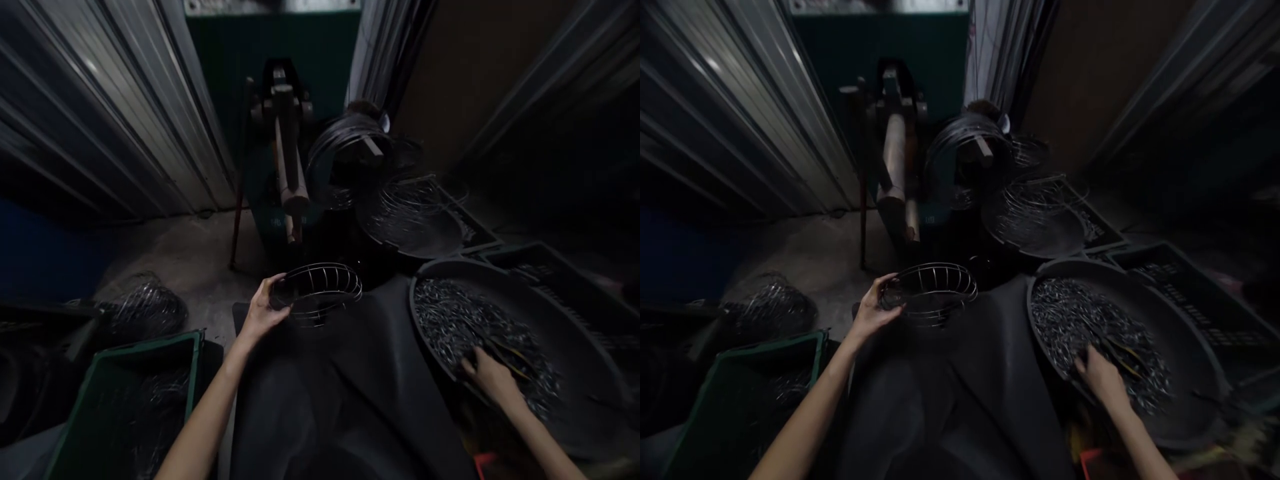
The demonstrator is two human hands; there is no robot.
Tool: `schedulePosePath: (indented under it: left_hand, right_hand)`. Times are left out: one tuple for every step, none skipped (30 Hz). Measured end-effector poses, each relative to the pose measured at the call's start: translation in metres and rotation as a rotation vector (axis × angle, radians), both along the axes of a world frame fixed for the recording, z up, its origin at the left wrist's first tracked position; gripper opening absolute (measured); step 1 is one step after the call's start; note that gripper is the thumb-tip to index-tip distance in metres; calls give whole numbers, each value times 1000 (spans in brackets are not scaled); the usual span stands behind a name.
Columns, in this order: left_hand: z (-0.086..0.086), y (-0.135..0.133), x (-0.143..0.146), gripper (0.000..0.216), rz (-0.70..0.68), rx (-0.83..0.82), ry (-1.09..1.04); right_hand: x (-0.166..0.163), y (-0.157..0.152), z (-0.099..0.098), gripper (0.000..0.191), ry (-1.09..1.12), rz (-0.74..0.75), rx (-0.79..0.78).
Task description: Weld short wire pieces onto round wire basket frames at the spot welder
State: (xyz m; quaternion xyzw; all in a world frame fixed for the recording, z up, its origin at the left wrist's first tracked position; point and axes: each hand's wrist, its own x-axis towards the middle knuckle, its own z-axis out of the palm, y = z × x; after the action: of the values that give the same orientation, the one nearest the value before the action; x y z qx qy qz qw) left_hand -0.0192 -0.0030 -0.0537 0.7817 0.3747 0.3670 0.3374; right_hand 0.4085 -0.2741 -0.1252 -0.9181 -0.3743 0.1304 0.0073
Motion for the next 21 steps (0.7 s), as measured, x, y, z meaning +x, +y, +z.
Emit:
schedulePosePath:
  left_hand:
    - [-2,-3,4,56,-20,-1,35]
    - [-6,-6,7,54,-44,-6,69]
    - [-9,-9,11,53,-70,-16,96]
    - [-13,-12,14,52,-93,-27,114]
    - [-17,-14,17,53,-113,-39,122]
    - [-20,-16,18,54,-128,-46,126]
    - [-22,-17,19,57,-137,-47,129]
    - [-24,-18,20,59,-138,-48,133]
    - [-25,-19,20,61,-131,-51,139]
    - [-26,-20,21,61,-115,-55,141]
    - [-26,-20,21,59,-94,-61,134]
    - [-25,-21,22,56,-73,-68,121]
    - [-24,-21,23,52,-52,-70,101]
    - [-22,-20,24,49,-37,-64,79]
    - [-19,-19,26,47,-31,-50,59]
    - [-15,-18,27,47,-34,-30,43]
    - [-10,-16,28,47,-42,-3,34]
    - [-4,-14,29,47,-49,27,30]
    - [2,-11,30,47,-54,57,31]
    - [8,-9,32,46,-58,83,38]
    - [14,-8,33,46,-59,105,48]
  right_hand:
    - [0,0,6,23,-13,-28,35]
    - [-2,0,15,25,-25,-62,98]
    - [-6,3,25,27,-24,-97,194]
    - [-12,7,36,28,3,-127,321]
    - [-21,12,47,31,60,-152,459]
    - [-32,19,58,34,143,-164,582]
    - [-44,27,66,37,235,-162,679]
    - [-58,36,71,38,323,-142,737]
    - [-72,44,74,36,389,-98,752]
    - [-85,51,73,34,418,-34,744]
    - [-96,57,71,31,419,44,723]
    - [-107,63,68,31,407,124,700]
    - [-115,69,65,30,391,190,684]
    - [-122,74,65,30,383,235,677]
    - [-128,81,68,29,391,259,680]
    - [-134,88,74,27,421,274,685]
    - [-140,97,84,26,467,301,689]
    - [-148,108,95,25,518,346,697]
    - [-156,120,108,24,570,415,702]
    - [-164,133,119,22,612,502,704]
    - [-173,146,128,20,628,599,710]
